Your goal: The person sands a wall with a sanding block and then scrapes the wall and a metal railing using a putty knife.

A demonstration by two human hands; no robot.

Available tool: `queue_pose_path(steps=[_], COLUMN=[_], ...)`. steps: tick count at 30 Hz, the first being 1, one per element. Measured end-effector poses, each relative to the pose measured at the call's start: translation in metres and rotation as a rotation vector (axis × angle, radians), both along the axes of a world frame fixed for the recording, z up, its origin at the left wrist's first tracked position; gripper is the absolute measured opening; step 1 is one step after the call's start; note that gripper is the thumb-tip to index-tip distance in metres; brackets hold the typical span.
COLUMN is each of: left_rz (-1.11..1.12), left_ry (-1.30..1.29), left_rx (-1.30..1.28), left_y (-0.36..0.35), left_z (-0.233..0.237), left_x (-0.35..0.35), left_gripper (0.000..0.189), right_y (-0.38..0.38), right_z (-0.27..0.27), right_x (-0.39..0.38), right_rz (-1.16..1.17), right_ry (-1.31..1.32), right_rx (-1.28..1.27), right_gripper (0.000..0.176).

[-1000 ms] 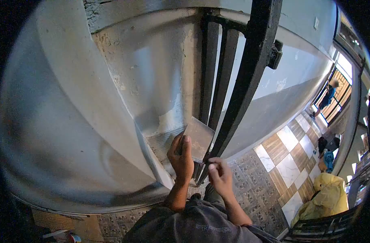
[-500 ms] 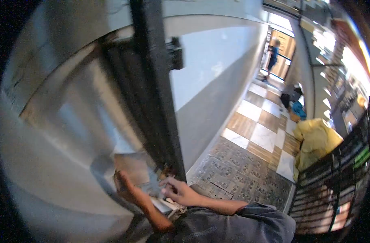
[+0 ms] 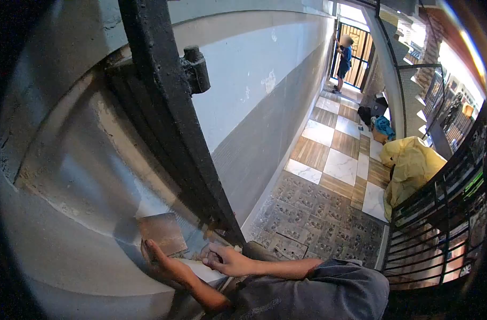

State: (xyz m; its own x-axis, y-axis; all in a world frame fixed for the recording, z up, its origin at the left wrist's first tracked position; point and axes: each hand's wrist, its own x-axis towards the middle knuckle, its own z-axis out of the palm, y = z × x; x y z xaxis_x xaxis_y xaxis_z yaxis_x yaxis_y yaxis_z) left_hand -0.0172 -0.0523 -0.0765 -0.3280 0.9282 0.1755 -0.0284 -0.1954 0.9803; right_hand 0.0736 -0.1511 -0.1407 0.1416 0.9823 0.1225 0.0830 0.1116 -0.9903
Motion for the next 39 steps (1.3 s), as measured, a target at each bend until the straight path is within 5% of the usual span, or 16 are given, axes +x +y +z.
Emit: queue_pose_path(steps=[19, 22, 27, 39], left_rz=[-0.025, 0.027, 0.01, 0.012], left_ry=[0.017, -0.031, 0.014, 0.07], left_rx=[0.06, 0.036, 0.159, 0.284], left_y=[0.055, 0.036, 0.042, 0.044], left_z=[-0.043, -0.016, -0.02, -0.016], left_x=[-0.006, 0.007, 0.008, 0.013], left_gripper=[0.049, 0.043, 0.039, 0.032], right_y=[0.022, 0.02, 0.033, 0.033], right_z=[-0.02, -0.015, -0.029, -0.025], right_x=[0.001, 0.0, -0.001, 0.002], right_rz=[-0.1, -0.005, -0.108, -0.07], right_ry=[-0.126, 0.018, -0.158, -0.06], right_rx=[0.106, -0.019, 0.176, 0.161], right_gripper=[0.012, 0.016, 0.017, 0.015])
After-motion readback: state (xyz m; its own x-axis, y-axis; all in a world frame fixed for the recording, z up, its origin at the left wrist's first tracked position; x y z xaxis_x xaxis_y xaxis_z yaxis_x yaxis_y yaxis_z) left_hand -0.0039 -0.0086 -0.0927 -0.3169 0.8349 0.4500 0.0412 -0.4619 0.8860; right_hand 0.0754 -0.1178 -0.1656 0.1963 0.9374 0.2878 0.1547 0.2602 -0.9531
